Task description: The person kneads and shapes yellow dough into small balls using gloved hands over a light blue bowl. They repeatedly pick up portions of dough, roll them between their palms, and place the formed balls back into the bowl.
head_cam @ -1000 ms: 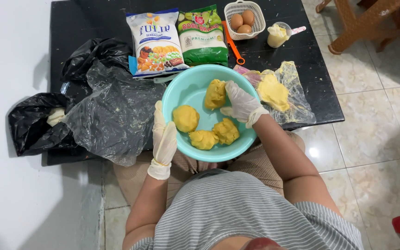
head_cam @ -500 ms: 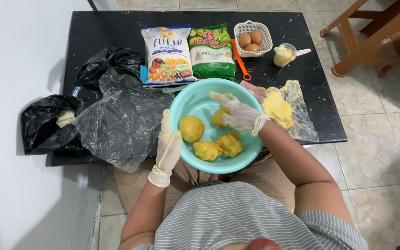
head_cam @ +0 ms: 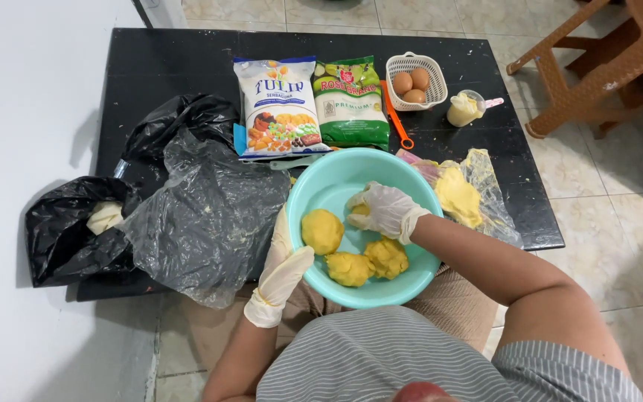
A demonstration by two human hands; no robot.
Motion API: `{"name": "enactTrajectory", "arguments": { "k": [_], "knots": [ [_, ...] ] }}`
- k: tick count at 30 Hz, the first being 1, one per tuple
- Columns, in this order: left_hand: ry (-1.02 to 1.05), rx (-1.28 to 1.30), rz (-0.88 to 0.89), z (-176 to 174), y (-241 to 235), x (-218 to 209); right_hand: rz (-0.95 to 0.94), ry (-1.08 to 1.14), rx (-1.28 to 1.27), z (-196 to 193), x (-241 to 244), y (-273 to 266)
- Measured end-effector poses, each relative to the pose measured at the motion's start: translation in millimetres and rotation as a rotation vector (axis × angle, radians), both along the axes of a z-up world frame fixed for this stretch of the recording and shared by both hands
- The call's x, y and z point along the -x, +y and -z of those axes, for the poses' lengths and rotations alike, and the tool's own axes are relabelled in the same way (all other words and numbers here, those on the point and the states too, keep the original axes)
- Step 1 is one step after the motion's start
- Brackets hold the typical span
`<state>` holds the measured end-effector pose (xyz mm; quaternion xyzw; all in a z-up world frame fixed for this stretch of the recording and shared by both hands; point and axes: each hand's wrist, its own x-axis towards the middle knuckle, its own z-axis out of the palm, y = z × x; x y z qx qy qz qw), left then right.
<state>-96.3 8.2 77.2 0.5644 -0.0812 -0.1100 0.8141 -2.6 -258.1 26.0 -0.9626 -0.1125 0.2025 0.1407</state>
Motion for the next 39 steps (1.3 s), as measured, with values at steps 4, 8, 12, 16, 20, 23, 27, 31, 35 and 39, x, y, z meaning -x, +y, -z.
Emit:
{"name": "enactTrajectory", "arguments": {
  "k": [4, 8, 12, 16, 20, 23, 27, 31, 35, 39],
  "knots": [
    [0.041, 0.020, 0.008, 26, 3, -8, -0.009, -0.051, 0.101, -6, -5, 20],
    [-0.015, 0.012, 0.046, 40, 3, -13, -0.012, -0.122, 0.162, -6, -11, 37],
    [-0.071, 0.093, 0.071, 38, 1, -14, -0.036, -0.171, 0.236, 4, -20, 43],
    [-0.099, 0.074, 0.090, 35, 3, -12, -0.049, -0.201, 0.301, 18, -28, 42],
    [-0.090, 0.136, 0.085, 25, 1, -5, -0.112, -0.297, 0.249, 21, -29, 34],
    [-0.084, 0.198, 0.060, 2, -2, 5, -0.121, -0.330, 0.149, 5, -20, 35],
    [-0.157, 0.248, -0.002, 20, -10, 8, -0.147, -0.409, 0.023, -1, -16, 26],
    [-0.195, 0.273, -0.045, 38, -14, 6, -0.168, -0.502, -0.070, -11, -8, 10],
    [-0.228, 0.241, -0.089, 74, -14, -5, -0.260, -0.473, -0.389, -31, 0, -8],
    [-0.230, 0.237, -0.080, 49, -16, -6, -0.465, -0.487, -0.431, -68, 34, -10]
  ]
}}
